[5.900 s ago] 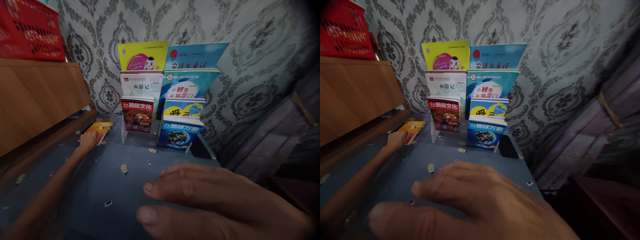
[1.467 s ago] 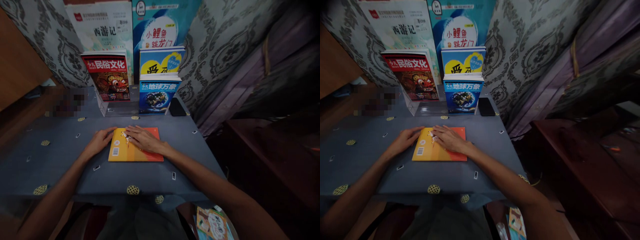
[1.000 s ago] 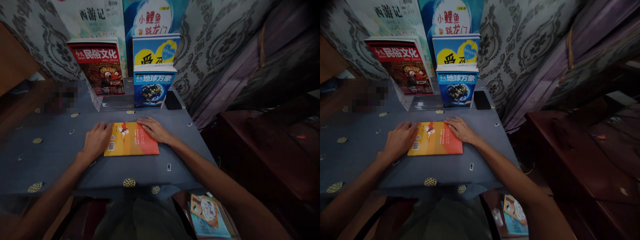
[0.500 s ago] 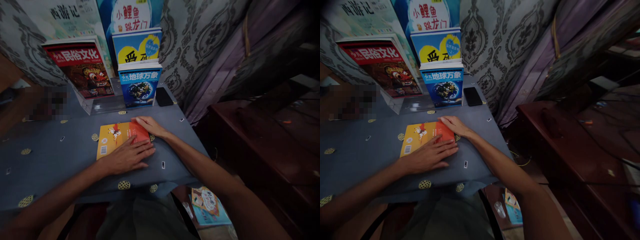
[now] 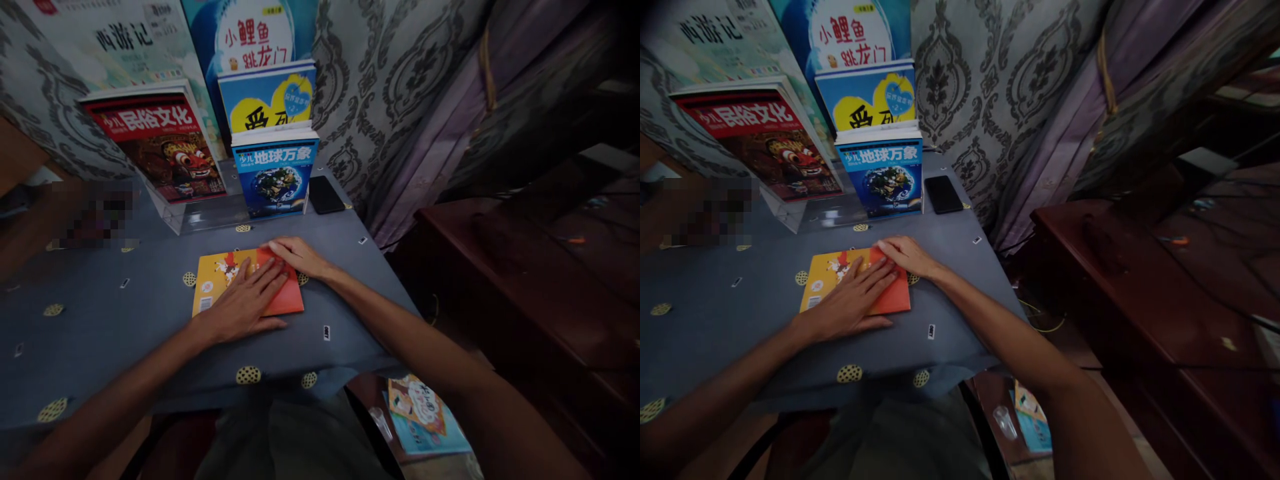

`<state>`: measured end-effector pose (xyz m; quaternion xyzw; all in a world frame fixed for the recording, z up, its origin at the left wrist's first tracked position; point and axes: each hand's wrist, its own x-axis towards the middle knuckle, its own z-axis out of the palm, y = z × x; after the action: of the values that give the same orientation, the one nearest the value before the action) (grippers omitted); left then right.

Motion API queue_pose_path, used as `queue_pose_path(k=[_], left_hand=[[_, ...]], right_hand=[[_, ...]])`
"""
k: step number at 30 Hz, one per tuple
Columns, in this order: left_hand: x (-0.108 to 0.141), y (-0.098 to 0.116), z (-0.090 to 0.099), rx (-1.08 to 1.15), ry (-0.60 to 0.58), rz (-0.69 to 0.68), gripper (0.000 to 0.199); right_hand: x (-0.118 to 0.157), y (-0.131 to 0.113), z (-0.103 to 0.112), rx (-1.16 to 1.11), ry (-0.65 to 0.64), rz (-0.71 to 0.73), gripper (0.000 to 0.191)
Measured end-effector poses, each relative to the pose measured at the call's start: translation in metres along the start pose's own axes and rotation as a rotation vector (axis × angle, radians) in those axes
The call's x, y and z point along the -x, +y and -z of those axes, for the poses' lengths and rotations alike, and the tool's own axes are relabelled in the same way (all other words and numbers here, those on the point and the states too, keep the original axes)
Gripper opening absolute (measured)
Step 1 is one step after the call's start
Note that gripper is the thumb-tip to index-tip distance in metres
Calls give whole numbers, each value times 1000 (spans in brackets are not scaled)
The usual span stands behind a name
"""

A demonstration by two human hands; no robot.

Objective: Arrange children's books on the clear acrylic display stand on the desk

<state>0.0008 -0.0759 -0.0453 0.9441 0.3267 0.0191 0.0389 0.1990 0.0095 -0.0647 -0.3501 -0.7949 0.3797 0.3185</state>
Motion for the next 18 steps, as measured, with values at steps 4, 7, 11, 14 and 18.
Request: queue_pose_path(k=[4,7,11,14,18], left_hand=[[13,8,-2,4,20,-48,89],[23,14,-3,45,11,-106,90],[37,26,-2,91,-32,-166,100],[47,43,-3,41,-59,-192,98],[60,64,-9,-146,-41,-158,66]], right_hand=[[1,-7,0,59,-24,-27,56],[4,-17,0,120,-30,-20,50],[7,-32,-2,148,-79,-11,41],[10,-37,-4,53,-175,-51,41],[12,-36,-5,-169,-340,-154,42]])
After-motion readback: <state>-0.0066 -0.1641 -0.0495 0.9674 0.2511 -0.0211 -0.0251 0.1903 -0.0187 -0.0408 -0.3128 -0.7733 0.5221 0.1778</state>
